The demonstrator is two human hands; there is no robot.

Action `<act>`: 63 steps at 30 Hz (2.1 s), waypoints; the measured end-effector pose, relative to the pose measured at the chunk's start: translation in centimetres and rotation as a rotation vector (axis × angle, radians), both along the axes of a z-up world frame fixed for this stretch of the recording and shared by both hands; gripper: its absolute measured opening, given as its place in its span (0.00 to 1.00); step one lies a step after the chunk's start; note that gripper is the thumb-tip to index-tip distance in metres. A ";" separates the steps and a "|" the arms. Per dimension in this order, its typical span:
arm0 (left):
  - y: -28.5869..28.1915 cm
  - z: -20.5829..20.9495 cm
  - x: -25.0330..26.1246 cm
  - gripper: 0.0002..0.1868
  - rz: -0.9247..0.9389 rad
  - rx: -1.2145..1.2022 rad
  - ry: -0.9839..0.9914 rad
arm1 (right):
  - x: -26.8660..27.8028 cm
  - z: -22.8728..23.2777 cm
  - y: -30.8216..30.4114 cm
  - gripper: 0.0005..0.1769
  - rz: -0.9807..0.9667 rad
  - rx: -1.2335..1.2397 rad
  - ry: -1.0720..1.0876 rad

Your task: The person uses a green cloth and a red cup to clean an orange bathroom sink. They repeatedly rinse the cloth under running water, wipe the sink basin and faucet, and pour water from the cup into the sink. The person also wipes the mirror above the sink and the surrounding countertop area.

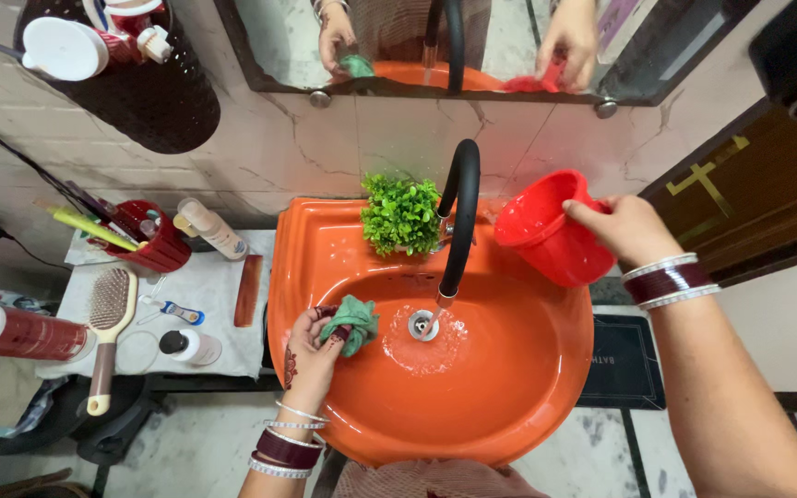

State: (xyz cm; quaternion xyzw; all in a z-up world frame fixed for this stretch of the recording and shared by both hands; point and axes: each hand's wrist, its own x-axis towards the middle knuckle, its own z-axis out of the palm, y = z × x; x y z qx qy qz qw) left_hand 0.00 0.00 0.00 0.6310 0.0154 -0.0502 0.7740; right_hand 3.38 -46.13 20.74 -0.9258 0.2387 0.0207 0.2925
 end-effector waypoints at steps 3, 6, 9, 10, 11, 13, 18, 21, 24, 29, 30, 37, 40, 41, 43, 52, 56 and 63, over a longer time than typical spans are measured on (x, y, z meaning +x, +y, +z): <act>0.2 0.7 0.2 0.21 -0.003 -0.006 -0.042 | -0.4 0.7 -0.9 0.34 -0.105 0.208 -0.050; 0.1 1.0 0.2 0.21 0.004 -0.022 -0.011 | -1.2 1.1 -1.7 0.32 -0.121 0.306 -0.096; 0.1 0.8 0.3 0.20 -0.007 -0.032 -0.039 | -1.6 1.3 -2.0 0.32 -0.115 0.193 -0.030; 0.0 0.7 0.3 0.20 -0.007 -0.043 -0.043 | -1.8 1.2 -1.8 0.32 -0.075 0.152 -0.058; -0.1 0.7 0.4 0.20 -0.008 -0.054 -0.047 | -1.9 1.0 -1.5 0.32 -0.033 0.110 -0.086; -0.3 0.8 0.4 0.20 -0.010 -0.056 -0.037 | -1.7 0.7 -0.6 0.32 0.038 -0.024 -0.082; -0.8 1.5 0.3 0.19 -0.016 -0.050 -0.007 | -0.1 0.1 2.6 0.37 0.163 -0.268 -0.066; -0.5 1.7 0.2 0.19 -0.015 -0.047 -0.002 | -0.1 0.4 3.0 0.37 0.193 -0.215 -0.074; -0.3 1.3 0.4 0.19 0.007 -0.071 -0.023 | -0.4 0.8 2.0 0.36 0.195 -0.206 -0.077; 1.2 1.1 0.1 0.20 0.039 -0.061 -0.031 | -1.9 0.8 -0.6 0.32 0.054 0.254 -0.086; 1.6 1.2 0.1 0.20 0.044 -0.054 -0.023 | -1.9 0.7 -0.7 0.31 0.025 0.329 -0.069; 3.5 2.0 -0.9 0.20 0.094 -0.082 0.016 | -1.0 1.1 2.3 0.35 0.266 -0.340 -0.047; 3.4 1.7 -1.0 0.20 0.092 -0.078 -0.012 | 0.2 1.7 5.5 0.31 0.386 -0.451 -0.065; 3.4 1.5 -1.0 0.20 0.091 -0.077 -0.018 | 0.4 2.0 6.5 0.31 0.402 -0.468 -0.101; 3.2 1.0 -1.1 0.21 0.091 -0.080 -0.020 | 0.6 2.9 7.7 0.30 0.429 -0.503 -0.140; 3.3 1.1 -1.5 0.20 0.088 -0.097 -0.008 | -1.7 2.1 4.8 0.30 0.335 -0.413 -0.222; 3.7 1.5 -1.6 0.20 0.093 -0.085 -0.011 | -3.7 -2.0 2.2 0.28 0.204 -0.255 -0.376; 3.7 2.7 -2.0 0.20 0.102 -0.082 -0.002 | -5.9 -10.9 2.1 0.21 -0.301 0.509 -0.497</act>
